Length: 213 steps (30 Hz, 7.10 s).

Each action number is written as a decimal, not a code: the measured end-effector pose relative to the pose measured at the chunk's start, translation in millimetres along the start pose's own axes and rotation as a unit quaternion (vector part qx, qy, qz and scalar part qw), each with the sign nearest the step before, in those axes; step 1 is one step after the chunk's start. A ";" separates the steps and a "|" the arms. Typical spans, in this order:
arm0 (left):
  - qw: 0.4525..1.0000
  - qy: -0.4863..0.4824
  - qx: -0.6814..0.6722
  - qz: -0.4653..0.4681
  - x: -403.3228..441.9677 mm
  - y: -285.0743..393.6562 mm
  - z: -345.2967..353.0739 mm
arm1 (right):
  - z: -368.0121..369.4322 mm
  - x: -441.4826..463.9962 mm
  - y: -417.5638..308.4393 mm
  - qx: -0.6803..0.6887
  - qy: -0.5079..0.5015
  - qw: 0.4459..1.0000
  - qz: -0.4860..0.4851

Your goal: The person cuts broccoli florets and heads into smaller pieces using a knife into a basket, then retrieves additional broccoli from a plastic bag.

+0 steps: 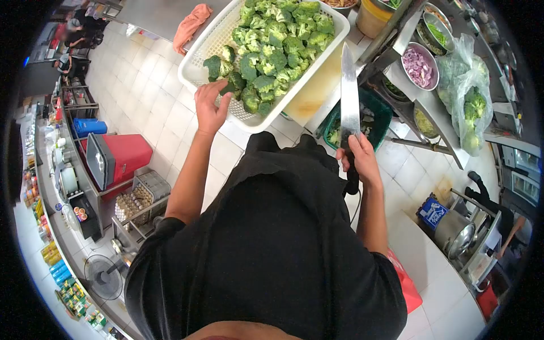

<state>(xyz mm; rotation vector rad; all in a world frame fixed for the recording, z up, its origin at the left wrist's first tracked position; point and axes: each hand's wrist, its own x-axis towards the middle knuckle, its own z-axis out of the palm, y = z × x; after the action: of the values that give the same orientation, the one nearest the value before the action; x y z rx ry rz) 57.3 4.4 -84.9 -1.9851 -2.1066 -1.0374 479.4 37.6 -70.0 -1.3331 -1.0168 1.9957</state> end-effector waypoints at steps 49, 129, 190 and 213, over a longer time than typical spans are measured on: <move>0.996 0.090 0.004 -0.010 -40.7 30.0 29.2 | -228.3 -85.2 -51.1 -0.107 0.452 0.846 -0.260; 0.971 0.115 0.171 -0.121 -59.2 95.9 78.4 | -386.2 -60.8 -131.5 0.176 0.493 0.733 -0.434; 0.717 0.073 -0.495 -0.485 71.4 -16.7 27.6 | 151.5 27.3 -86.6 -0.523 -0.027 0.809 -0.267; 0.622 -0.065 -0.595 -0.505 93.0 -81.0 26.2 | 243.3 21.8 -46.3 -0.693 0.050 0.703 -0.152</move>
<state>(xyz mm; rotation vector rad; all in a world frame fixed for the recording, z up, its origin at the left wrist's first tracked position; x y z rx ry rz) -21.2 102.6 -94.2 -0.5216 -2.9630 -3.1743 246.5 9.2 12.3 -1.6268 -2.6753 0.6157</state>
